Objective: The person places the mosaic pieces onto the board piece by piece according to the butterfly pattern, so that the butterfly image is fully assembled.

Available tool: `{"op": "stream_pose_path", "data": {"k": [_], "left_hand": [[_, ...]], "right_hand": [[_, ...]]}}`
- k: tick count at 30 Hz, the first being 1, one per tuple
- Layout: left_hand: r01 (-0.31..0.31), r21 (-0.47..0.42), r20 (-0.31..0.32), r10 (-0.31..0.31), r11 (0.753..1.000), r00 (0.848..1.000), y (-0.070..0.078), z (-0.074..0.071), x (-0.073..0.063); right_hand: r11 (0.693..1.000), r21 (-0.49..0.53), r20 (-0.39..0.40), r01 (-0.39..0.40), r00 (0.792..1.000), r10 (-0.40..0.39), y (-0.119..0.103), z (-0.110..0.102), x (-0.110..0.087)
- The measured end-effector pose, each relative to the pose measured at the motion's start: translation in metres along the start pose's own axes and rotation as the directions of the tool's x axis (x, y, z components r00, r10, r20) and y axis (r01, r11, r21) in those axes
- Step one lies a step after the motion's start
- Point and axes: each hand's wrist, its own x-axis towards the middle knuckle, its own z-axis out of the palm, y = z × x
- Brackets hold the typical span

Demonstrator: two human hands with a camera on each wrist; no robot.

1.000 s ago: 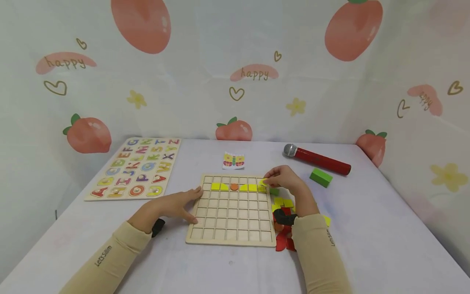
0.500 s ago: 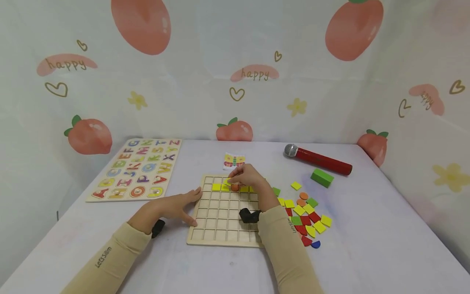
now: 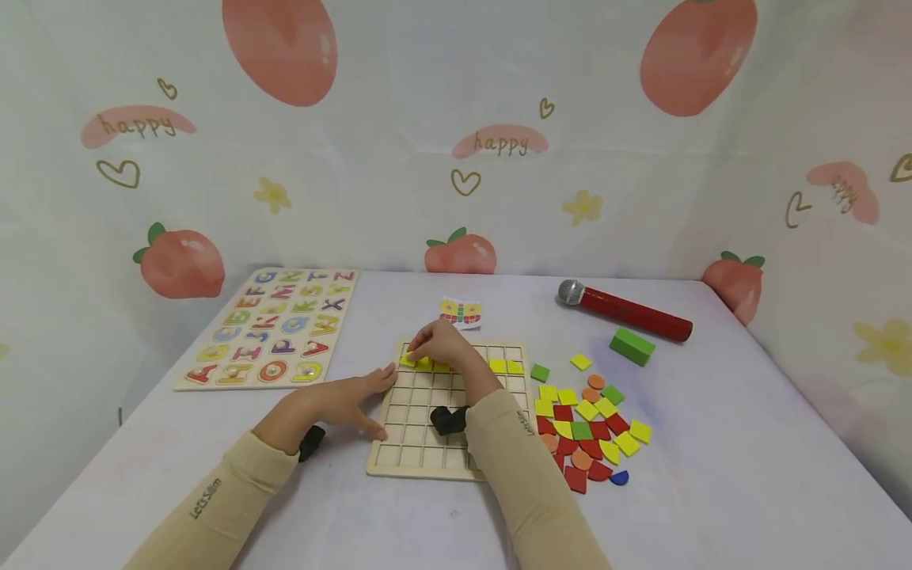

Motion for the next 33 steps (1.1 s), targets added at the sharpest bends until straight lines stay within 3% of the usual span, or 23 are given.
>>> {"op": "stream_pose_path", "data": {"k": [11, 24, 28, 33], "left_hand": [[-0.011, 0.022, 0.001, 0.011, 1.000, 1.000, 0.001, 0.000, -0.001], [-0.008, 0.024, 0.000, 0.008, 1.000, 1.000, 0.001, 0.000, 0.000], [-0.009, 0.014, 0.002, 0.009, 1.000, 1.000, 0.001, 0.000, 0.001], [-0.011, 0.004, -0.003, 0.011, 1.000, 1.000, 0.001, 0.001, 0.001]], "right_hand": [[0.990, -0.142, 0.015, 0.024, 1.000, -0.022, -0.002, 0.005, 0.001], [0.984, -0.177, -0.028, 0.018, 0.999, -0.023, -0.005, 0.004, -0.004], [0.984, -0.178, -0.043, 0.014, 0.999, -0.022, -0.003, -0.008, -0.012], [0.991, -0.133, -0.052, 0.028, 0.998, -0.035, 0.004, -0.042, -0.031]]}}
